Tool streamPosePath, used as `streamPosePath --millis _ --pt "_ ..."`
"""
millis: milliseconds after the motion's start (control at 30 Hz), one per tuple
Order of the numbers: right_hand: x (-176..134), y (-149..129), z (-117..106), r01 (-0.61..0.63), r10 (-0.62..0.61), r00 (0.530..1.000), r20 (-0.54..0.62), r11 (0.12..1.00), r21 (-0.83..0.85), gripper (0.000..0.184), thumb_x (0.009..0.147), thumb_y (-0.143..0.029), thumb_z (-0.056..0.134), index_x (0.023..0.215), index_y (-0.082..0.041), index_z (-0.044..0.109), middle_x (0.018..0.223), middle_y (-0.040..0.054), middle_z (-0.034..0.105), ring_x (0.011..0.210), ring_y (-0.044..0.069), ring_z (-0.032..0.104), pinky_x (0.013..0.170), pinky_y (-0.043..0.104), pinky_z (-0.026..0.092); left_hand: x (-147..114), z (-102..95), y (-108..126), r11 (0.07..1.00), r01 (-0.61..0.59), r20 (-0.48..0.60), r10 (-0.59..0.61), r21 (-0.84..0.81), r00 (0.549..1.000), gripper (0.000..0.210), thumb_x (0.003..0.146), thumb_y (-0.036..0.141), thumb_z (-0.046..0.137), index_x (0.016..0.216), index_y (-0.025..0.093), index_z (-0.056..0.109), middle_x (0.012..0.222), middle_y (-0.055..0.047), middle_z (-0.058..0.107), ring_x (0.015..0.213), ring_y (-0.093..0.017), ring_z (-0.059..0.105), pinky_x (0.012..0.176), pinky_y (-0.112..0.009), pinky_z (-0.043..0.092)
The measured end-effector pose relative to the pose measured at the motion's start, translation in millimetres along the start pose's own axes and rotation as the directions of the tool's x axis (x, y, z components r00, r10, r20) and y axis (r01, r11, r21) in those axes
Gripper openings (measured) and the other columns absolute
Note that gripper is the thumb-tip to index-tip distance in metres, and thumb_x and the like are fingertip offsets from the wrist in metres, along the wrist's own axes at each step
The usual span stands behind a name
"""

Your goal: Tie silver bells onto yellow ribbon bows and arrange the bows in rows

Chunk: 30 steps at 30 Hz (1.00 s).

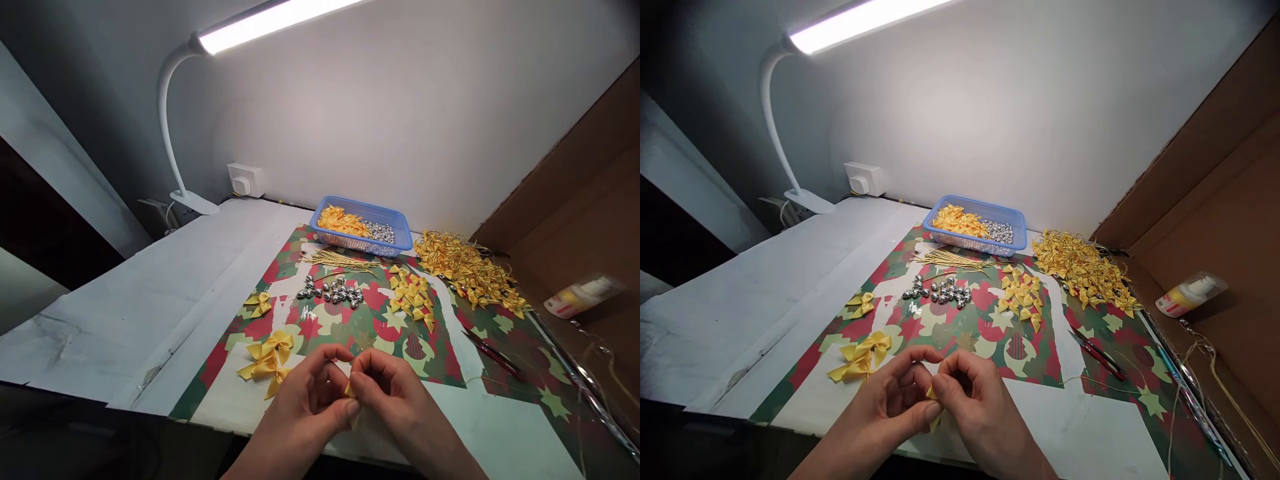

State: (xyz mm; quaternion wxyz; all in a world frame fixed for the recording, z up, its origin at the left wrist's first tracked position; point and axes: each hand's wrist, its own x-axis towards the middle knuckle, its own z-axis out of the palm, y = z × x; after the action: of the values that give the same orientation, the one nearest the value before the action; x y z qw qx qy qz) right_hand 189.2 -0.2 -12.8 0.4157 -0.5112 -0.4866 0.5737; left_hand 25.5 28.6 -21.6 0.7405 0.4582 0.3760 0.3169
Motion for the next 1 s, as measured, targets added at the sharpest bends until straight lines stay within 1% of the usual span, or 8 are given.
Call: streamPosePath --millis 100,167,300,467,600,767,900,1000 --pt "2.7 3.3 -5.0 0.010 -0.005 1.000 -0.030 0.982 0.189 0.045 0.089 -0.062 0.059 0.091 -0.017 0.058 0.080 -0.0004 0.055 0.070 0.014 0.050 0.066 0.026 0.040 1.7 0.2 4.0 0.993 0.033 0.001 -0.033 -0.111 0.999 0.037 0.075 0.027 0.085 0.105 0.020 0.064 0.072 0.006 0.061 0.064 -0.010 0.056 0.061 -0.022 0.046" --pt "0.1 4.8 -8.0 0.011 -0.004 0.999 -0.035 0.978 0.207 0.051 0.087 -0.067 0.059 0.095 -0.017 0.060 0.084 0.0009 0.058 0.071 0.014 0.052 0.068 0.026 0.041 1.4 0.7 7.5 0.990 0.036 -0.023 -0.040 -0.138 0.999 0.039 0.074 0.029 0.086 0.104 0.019 0.065 0.072 0.006 0.062 0.063 -0.010 0.057 0.060 -0.021 0.046" --pt "-9.0 5.0 -8.8 -0.030 0.031 0.999 -0.019 0.998 0.050 0.047 0.087 -0.063 0.062 0.082 -0.016 0.059 0.069 -0.0024 0.050 0.064 0.012 0.044 0.060 0.024 0.033 -2.0 1.8 13.6 0.991 0.055 -0.059 -0.062 -0.122 0.996 0.039 0.072 0.033 0.088 0.103 0.019 0.067 0.075 0.006 0.063 0.064 -0.009 0.059 0.063 -0.022 0.048" --pt "-11.9 4.0 -7.1 0.008 -0.020 0.996 -0.083 0.989 -0.145 0.048 0.093 -0.062 0.050 0.076 -0.017 0.055 0.067 -0.0032 0.044 0.061 0.012 0.038 0.056 0.026 0.029 -4.4 4.3 19.2 0.980 0.149 -0.033 -0.154 -0.130 0.987 0.048 0.070 0.054 0.083 0.095 0.016 0.069 0.078 -0.001 0.070 0.072 -0.016 0.064 0.071 -0.030 0.053" --pt "-12.3 2.7 -6.1 -0.006 -0.002 0.999 -0.039 0.977 -0.211 0.049 0.094 -0.064 0.046 0.074 -0.019 0.050 0.066 -0.0038 0.043 0.060 0.012 0.037 0.055 0.026 0.028 -0.9 5.8 19.7 0.988 0.134 0.036 -0.131 -0.077 0.991 0.036 0.069 0.044 0.087 0.074 0.016 0.065 0.061 0.004 0.060 0.057 -0.011 0.051 0.058 -0.022 0.042" --pt "-14.5 0.5 -2.0 -0.004 -0.014 0.998 -0.066 0.966 -0.259 0.050 0.095 -0.066 0.040 0.073 -0.021 0.045 0.065 -0.0045 0.039 0.061 0.013 0.036 0.055 0.026 0.028 3.2 1.4 11.7 0.987 0.148 0.135 -0.139 -0.061 0.981 0.042 0.075 0.048 0.081 0.064 0.018 0.054 0.052 0.005 0.054 0.048 -0.008 0.039 0.049 -0.020 0.028" --pt "-11.7 2.2 -3.1 -0.009 -0.009 0.996 -0.085 0.978 -0.210 0.052 0.094 -0.069 0.042 0.073 -0.021 0.043 0.065 -0.0051 0.038 0.060 0.012 0.035 0.054 0.025 0.029 3.4 -0.2 11.7 0.975 0.203 0.156 -0.187 -0.094 0.970 0.041 0.074 0.045 0.082 0.063 0.018 0.053 0.053 0.005 0.052 0.047 -0.008 0.038 0.048 -0.021 0.026" --pt "-8.2 4.6 -6.2 0.017 -0.020 0.998 -0.063 0.999 -0.043 0.055 0.091 -0.072 0.044 0.077 -0.019 0.050 0.068 -0.0033 0.046 0.060 0.011 0.041 0.056 0.024 0.033 2.1 1.7 16.5 0.966 0.216 0.121 -0.200 -0.141 0.972 0.041 0.072 0.045 0.083 0.063 0.018 0.053 0.052 0.006 0.049 0.047 -0.007 0.034 0.048 -0.021 0.023"
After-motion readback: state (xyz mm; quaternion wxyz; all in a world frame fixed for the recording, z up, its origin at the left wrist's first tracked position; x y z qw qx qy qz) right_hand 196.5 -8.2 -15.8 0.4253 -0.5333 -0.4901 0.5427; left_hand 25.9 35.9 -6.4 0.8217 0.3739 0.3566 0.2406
